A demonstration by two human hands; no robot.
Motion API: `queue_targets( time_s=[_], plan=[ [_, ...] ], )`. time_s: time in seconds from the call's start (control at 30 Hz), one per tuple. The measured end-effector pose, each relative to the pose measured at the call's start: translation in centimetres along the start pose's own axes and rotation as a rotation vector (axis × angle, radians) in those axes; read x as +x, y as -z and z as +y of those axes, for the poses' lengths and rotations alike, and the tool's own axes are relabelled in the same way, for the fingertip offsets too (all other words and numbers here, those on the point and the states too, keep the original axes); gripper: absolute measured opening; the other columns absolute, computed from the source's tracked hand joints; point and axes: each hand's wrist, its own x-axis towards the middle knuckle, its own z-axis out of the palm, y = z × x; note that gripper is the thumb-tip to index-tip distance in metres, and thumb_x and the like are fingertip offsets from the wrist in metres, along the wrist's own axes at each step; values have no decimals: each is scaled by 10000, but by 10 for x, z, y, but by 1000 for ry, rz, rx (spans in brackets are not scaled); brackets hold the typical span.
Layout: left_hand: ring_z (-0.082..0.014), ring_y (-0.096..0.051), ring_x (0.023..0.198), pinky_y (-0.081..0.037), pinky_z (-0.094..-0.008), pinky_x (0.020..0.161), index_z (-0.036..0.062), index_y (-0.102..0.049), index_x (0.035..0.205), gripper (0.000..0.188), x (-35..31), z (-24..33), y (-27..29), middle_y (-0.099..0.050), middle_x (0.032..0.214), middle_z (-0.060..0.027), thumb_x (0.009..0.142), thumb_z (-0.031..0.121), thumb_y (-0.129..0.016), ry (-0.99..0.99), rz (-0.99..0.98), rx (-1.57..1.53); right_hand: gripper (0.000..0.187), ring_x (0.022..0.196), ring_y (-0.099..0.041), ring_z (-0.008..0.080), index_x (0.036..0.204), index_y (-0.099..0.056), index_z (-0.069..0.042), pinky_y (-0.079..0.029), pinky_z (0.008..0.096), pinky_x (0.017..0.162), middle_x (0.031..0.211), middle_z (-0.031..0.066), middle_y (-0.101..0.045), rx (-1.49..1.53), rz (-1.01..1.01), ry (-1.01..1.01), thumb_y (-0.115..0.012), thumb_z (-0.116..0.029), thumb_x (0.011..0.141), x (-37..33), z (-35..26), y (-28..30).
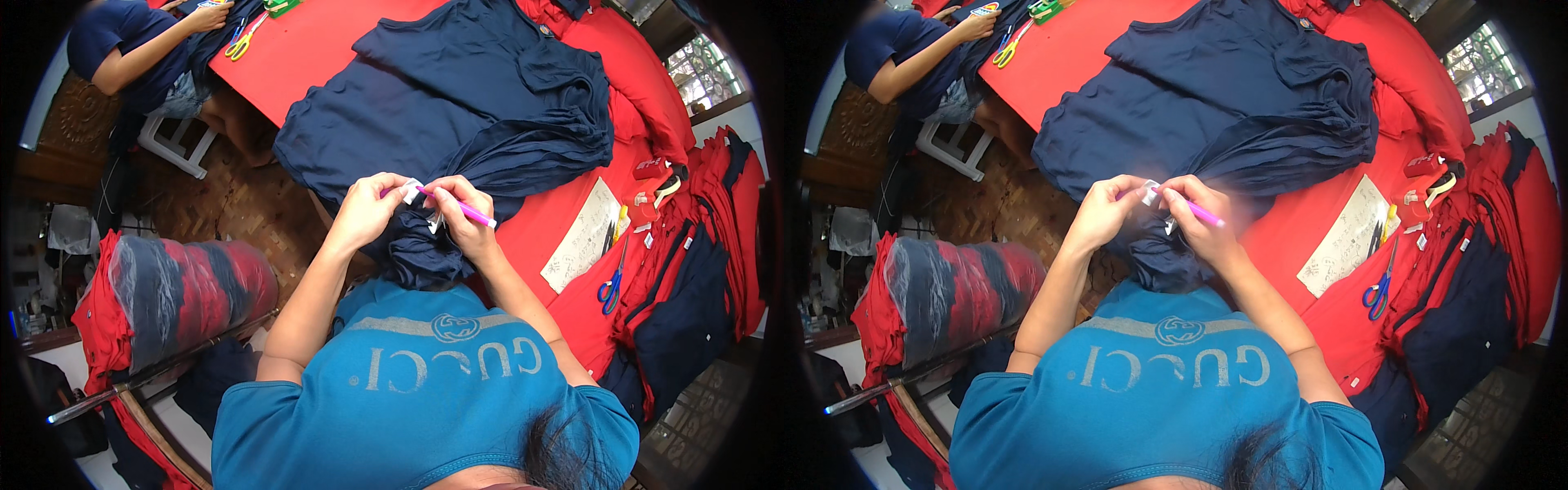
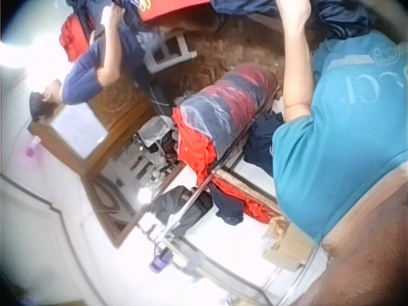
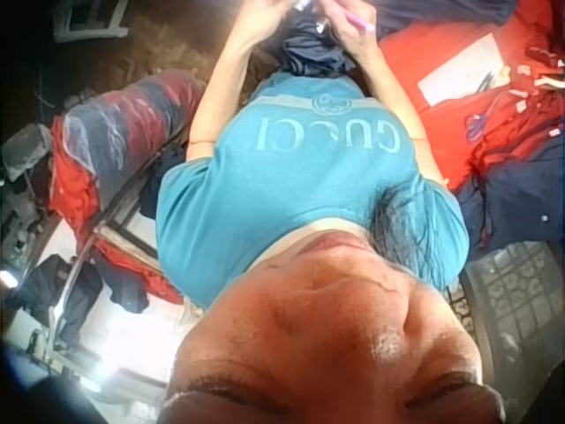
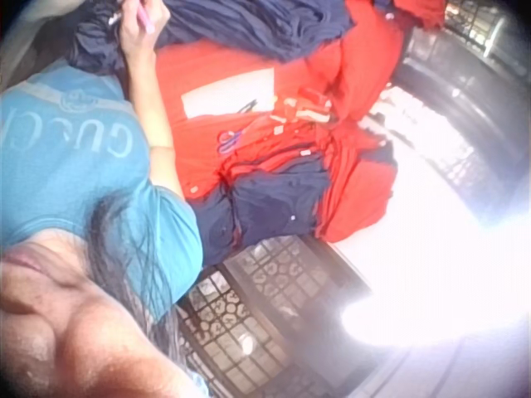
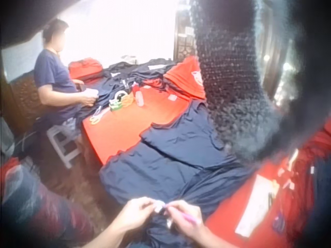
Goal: The person writes on a piece of paper, then picks up a red t-shirt, folds it, and writes on its tag with a pink marker. They repeat this process with a dark blue t-shirt, folding it and writing on the tag. Finally, they use scissors to cut the tag off the blue t-shirt.
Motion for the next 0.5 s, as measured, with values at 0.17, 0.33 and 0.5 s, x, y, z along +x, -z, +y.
queue_targets(
  time_s=[0.17,0.33,0.5],
  plan=[
    [-42,-567,743,-458,-203,672,-23,-679,1091,230,-5,4,0,-684,895,-10,935,116,-584,46,-42,-106,156,722,-616,99,956,-641,18,-480,248,640,791,60,-667,-75,-8,-27,-567,-119,947,3,-2,-4],
    [-75,-587,744,-476,-246,687,-37,-674,1049,204,-8,7,-5,-697,857,-46,924,103,-594,58,-29,-140,397,755,-599,118,1277,-484,3,-489,254,694,943,96,-672,237,95,59,-530,-264,986,-2,13,-3],
    [-81,-589,711,-480,-253,675,-17,-676,971,130,-29,23,-25,-689,810,-43,887,77,-648,-35,83,37,562,737,-645,179,1355,-456,20,-496,302,661,838,143,-670,-122,-39,76,-492,-408,992,-2,-5,3]
  ],
)
